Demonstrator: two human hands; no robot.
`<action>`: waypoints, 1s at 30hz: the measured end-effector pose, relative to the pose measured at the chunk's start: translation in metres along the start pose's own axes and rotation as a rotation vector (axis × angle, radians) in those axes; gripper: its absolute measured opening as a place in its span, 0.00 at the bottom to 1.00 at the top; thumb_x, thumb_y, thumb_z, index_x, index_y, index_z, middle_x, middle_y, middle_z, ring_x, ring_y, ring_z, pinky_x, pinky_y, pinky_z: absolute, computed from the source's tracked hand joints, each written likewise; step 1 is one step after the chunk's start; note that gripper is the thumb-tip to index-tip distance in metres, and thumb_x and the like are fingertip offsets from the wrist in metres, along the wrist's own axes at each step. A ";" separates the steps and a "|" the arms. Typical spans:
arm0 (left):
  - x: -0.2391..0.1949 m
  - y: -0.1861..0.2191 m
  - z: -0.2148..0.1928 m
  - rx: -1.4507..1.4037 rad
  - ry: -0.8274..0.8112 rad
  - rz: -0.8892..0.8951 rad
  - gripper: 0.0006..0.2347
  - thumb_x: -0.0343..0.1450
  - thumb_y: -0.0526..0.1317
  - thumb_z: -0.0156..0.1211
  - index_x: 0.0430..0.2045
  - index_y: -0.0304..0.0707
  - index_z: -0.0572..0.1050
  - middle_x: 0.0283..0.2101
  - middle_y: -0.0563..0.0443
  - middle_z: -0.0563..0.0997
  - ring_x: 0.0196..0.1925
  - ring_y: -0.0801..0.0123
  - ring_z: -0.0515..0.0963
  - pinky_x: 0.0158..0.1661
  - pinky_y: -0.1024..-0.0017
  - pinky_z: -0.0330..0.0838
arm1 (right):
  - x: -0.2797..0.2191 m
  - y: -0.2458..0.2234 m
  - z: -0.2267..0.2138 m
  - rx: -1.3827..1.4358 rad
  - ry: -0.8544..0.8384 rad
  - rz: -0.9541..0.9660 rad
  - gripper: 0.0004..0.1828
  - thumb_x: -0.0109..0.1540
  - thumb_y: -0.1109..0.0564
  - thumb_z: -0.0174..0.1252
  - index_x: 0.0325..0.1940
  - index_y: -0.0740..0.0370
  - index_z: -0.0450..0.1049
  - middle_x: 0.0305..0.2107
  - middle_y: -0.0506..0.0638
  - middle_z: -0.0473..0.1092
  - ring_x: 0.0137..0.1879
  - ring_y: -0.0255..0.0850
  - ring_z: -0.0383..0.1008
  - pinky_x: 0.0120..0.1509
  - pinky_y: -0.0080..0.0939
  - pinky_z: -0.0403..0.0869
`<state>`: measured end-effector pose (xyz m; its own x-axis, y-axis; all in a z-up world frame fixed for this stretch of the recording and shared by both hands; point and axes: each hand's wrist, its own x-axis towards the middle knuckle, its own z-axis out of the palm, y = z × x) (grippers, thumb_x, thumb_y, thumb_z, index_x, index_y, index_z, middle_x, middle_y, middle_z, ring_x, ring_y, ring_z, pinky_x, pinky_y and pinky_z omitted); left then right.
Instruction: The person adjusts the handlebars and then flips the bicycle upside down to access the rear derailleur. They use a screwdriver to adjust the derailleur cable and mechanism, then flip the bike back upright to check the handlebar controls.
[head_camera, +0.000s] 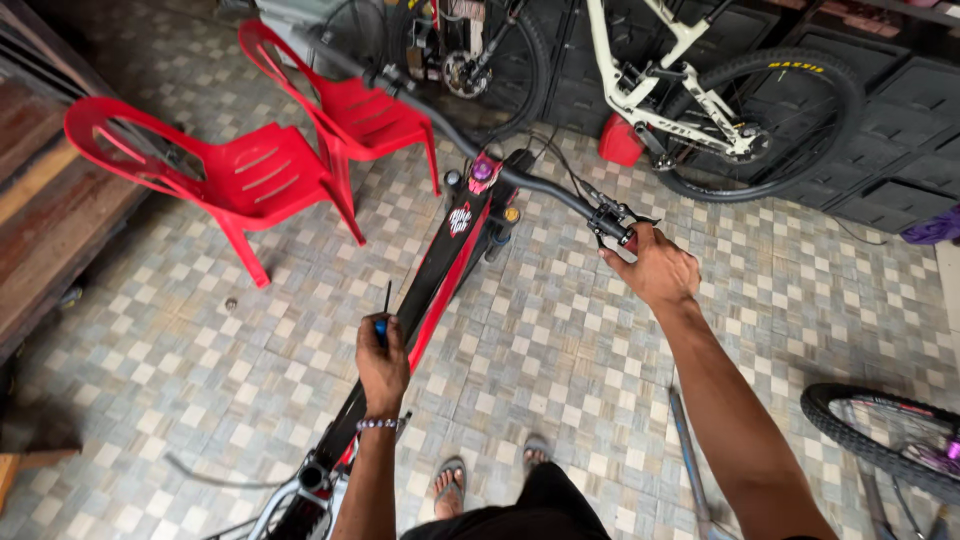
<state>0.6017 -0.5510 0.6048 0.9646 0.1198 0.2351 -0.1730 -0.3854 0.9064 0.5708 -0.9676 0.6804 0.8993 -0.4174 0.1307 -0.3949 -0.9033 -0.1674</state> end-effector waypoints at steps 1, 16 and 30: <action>0.005 -0.002 0.007 0.027 0.012 0.023 0.07 0.77 0.38 0.56 0.38 0.30 0.72 0.34 0.39 0.76 0.34 0.55 0.75 0.38 0.61 0.71 | 0.013 0.005 -0.002 0.011 0.006 -0.024 0.33 0.55 0.29 0.65 0.47 0.57 0.72 0.36 0.49 0.78 0.37 0.52 0.80 0.40 0.56 0.75; -0.080 0.026 0.126 0.292 0.256 -0.089 0.05 0.74 0.34 0.55 0.41 0.35 0.72 0.39 0.32 0.74 0.36 0.40 0.76 0.37 0.52 0.72 | 0.128 0.050 -0.005 -0.128 -0.252 -0.229 0.40 0.57 0.25 0.64 0.51 0.65 0.73 0.32 0.65 0.78 0.43 0.61 0.80 0.47 0.57 0.75; -0.293 0.045 0.038 0.338 0.318 -0.347 0.03 0.73 0.36 0.56 0.38 0.39 0.75 0.39 0.37 0.76 0.33 0.43 0.79 0.32 0.53 0.74 | 0.135 0.100 0.068 -0.315 -0.014 -0.390 0.34 0.64 0.26 0.63 0.43 0.63 0.78 0.31 0.63 0.78 0.35 0.60 0.81 0.33 0.61 0.75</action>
<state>0.3193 -0.6385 0.5637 0.8372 0.5402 0.0853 0.2665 -0.5391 0.7989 0.6656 -1.1072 0.6149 0.9929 -0.0430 0.1110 -0.0641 -0.9788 0.1943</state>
